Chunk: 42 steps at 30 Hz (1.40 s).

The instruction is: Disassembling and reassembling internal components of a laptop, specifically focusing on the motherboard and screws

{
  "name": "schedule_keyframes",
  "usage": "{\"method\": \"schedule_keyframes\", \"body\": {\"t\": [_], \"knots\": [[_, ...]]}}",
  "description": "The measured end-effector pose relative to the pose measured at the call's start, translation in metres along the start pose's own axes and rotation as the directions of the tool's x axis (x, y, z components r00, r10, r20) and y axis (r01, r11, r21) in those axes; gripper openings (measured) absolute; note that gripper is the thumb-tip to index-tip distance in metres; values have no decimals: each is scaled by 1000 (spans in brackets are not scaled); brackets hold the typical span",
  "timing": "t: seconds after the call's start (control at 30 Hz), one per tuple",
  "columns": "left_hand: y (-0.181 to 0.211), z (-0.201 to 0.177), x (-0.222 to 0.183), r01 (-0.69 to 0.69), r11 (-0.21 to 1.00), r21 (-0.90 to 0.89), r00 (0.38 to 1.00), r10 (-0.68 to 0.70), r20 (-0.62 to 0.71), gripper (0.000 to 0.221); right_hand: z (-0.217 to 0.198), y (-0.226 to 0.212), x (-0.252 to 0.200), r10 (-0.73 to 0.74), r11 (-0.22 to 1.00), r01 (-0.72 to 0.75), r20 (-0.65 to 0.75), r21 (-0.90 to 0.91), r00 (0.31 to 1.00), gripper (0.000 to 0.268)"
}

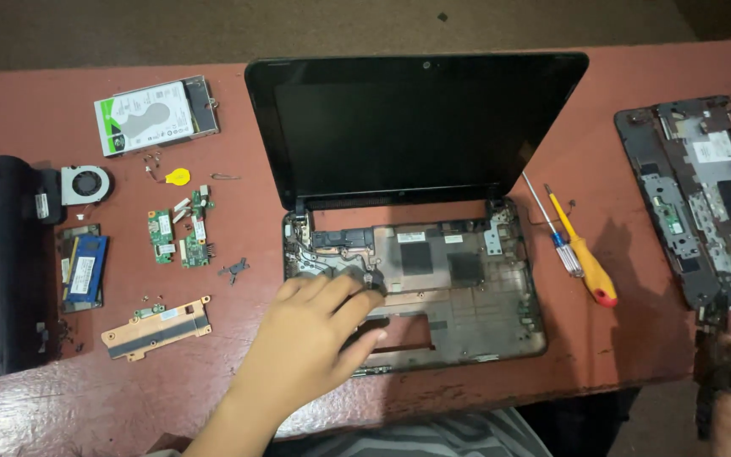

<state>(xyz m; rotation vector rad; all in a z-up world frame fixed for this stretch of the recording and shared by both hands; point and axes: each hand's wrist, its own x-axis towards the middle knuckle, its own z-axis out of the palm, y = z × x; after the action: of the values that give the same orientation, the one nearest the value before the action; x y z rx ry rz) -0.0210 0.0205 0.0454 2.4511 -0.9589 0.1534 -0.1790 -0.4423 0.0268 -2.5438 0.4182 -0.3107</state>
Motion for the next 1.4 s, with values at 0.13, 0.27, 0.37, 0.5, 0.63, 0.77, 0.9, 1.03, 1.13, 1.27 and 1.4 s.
{"method": "schedule_keyframes", "body": {"t": [0.13, 0.27, 0.37, 0.5, 0.63, 0.77, 0.9, 1.03, 1.13, 1.27, 1.4], "knots": [[-5, -8, -4, -8, 994, -107, 999, 11, 30, 33, 38, -39, 12, -194, 979, 205, -298, 8, 935, 33], [-10, -19, -7, -2, 977, -212, 992, 28, 121, 47, 56, -38, 34, -125, 917, -7, -304, -398, 945, 38], [-14, -19, -8, -43, 977, -209, 991, 69, 119, 47, 62, -45, 49, -57, 861, -94, -279, -499, 959, 42], [-20, -11, -9, -67, 969, -237, 994, 86, 69, 41, 66, -48, 53, 26, 852, -165, -275, -497, 961, 43], [-21, -10, -7, -76, 968, -241, 995, 91, 51, 42, 59, -56, 58, 90, 865, -196, -241, -462, 966, 46], [-22, -8, -8, -95, 968, -231, 994, 106, 34, 43, 56, -63, 63, 186, 855, -234, -148, -463, 971, 46], [-21, -10, -7, -93, 966, -240, 994, 103, 27, 41, 63, -76, 59, -20, 897, -86, -235, -433, 972, 39], [-20, -8, -9, -96, 969, -227, 994, 105, 26, 40, 72, -143, 64, -243, 954, 202, -179, -221, 953, 31], [-20, -8, -9, -101, 969, -226, 994, 107, 17, 39, 87, -157, 80, -333, 931, 314, -83, -189, 939, 38], [-20, -8, -11, -112, 968, -225, 994, 113, -7, 39, 101, -155, 86, -473, 879, 463, -83, -111, 877, 14], [-21, -7, -11, -120, 967, -226, 992, 124, 0, 38, 104, -154, 82, -408, 908, 399, -52, -129, 912, 17]]}}
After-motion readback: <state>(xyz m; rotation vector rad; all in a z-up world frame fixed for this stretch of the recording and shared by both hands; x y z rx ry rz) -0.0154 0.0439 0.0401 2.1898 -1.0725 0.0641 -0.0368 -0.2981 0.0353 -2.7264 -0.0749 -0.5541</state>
